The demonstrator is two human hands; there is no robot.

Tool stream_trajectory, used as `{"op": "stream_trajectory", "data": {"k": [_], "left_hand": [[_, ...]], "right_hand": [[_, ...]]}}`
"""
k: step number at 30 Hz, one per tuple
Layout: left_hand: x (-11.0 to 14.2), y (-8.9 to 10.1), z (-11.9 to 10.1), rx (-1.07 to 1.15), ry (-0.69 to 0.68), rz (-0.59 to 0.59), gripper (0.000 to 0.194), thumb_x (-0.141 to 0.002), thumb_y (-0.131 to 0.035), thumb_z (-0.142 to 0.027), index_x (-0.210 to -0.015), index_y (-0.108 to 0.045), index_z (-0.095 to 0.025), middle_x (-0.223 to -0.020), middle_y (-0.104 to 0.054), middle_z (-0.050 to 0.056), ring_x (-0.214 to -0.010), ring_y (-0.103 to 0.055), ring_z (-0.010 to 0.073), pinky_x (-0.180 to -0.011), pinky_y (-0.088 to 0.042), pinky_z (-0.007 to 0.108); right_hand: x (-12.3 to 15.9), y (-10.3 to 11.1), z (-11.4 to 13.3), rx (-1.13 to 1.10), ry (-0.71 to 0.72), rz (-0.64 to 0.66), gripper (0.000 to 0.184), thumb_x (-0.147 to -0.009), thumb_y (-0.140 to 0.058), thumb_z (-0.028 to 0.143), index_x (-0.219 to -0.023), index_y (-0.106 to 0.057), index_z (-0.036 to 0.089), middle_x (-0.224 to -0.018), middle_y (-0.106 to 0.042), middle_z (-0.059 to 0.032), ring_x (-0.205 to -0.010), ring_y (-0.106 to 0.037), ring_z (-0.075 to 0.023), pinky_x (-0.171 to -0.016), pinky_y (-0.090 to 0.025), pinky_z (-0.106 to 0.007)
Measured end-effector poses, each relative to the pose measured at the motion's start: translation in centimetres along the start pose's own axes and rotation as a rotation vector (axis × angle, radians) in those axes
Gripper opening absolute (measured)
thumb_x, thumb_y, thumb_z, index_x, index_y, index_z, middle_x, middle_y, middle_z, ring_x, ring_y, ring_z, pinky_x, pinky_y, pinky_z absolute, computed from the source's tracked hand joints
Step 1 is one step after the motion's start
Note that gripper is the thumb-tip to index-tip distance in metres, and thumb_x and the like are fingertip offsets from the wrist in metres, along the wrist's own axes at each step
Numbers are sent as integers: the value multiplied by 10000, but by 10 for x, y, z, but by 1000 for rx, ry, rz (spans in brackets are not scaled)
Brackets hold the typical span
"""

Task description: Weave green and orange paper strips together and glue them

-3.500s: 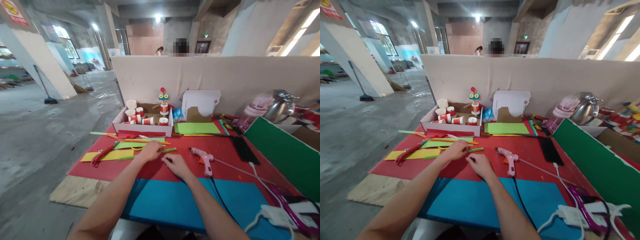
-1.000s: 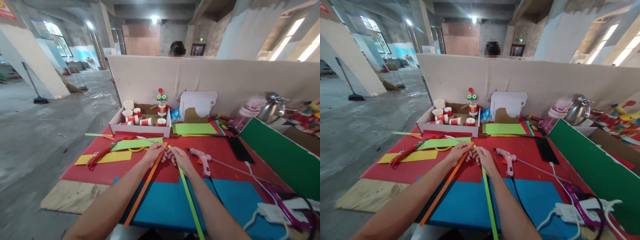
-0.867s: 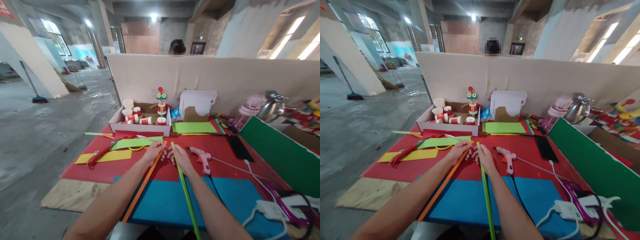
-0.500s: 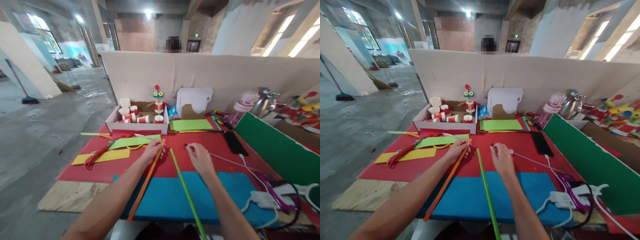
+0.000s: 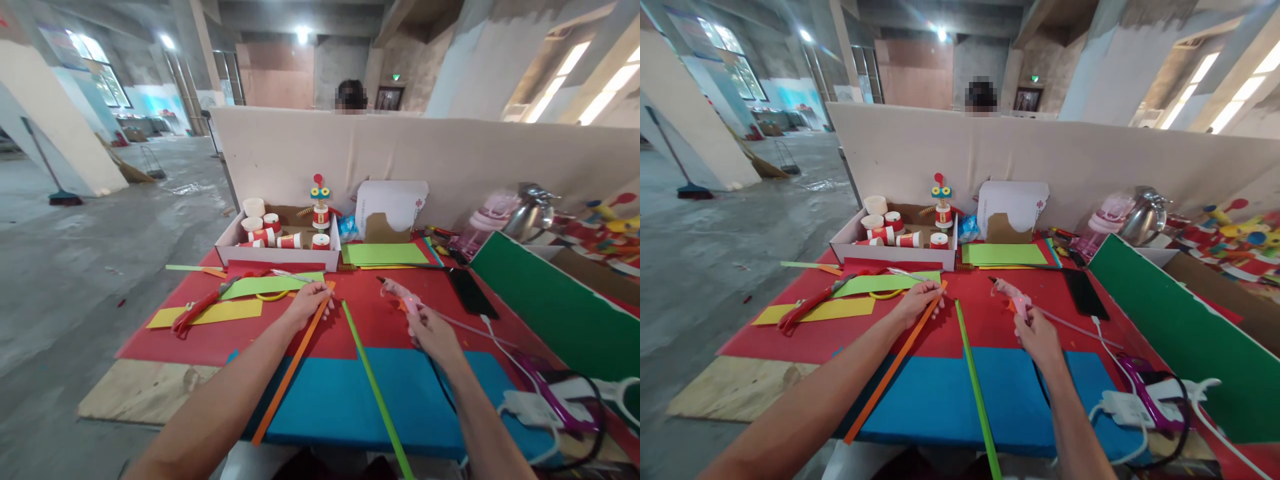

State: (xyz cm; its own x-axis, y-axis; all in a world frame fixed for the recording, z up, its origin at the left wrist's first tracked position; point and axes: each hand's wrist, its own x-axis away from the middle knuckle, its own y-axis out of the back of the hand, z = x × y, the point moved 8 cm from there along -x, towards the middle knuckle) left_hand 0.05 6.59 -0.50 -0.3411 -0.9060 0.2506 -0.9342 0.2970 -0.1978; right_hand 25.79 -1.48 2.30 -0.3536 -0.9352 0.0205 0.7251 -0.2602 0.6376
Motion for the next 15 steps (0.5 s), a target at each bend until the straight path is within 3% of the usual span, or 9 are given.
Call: {"op": "stream_trajectory", "data": {"k": [3,6,8,12,15], "left_hand": [[0,-1,0,13,3,30,161,-795,-600,-277,-756,-531,-137,-533,-584,-5,-381,-488,71,-381,-400,174],[0,-3,1,24,14,55,152,-791,-604,-275,-773,-541,-138,-532,-587,-2,-379,-481,72,-373,-381,173],[0,-3,1,32,17,57,153,-796,-601,-280,-764,-538,-144,-534,-590,1,-382,-480,70,-374,-374,171],[-1,-3,3,22,33,57,181,-787,-620,-294,-752,-521,-147,-518,-588,-5,-376,-484,68,-379,-383,166],[-2,-5,5,14,48,72,176,-780,-622,-280,-762,-514,-143,-507,-588,-7,-365,-489,73,-370,-386,168]], "right_hand": [[10,-9,4,-686,-172,110,225,-653,-661,374,-762,-563,203,-662,-643,-20,-548,-594,-147,-509,-479,-259],[22,-32,21,-989,-285,335,281,-696,-629,460,-763,-584,191,-469,-477,51,-361,-419,-83,-385,-410,-214],[27,-41,32,-997,-281,395,331,-709,-638,512,-769,-584,191,-419,-398,86,-319,-336,-59,-353,-368,-192],[32,-49,46,-757,-204,370,436,-655,-678,588,-647,-522,181,-516,-545,25,-384,-460,-76,-383,-401,-205],[29,-51,52,-588,-129,326,488,-636,-638,654,-620,-512,184,-468,-532,28,-361,-458,-82,-370,-371,-206]]}}
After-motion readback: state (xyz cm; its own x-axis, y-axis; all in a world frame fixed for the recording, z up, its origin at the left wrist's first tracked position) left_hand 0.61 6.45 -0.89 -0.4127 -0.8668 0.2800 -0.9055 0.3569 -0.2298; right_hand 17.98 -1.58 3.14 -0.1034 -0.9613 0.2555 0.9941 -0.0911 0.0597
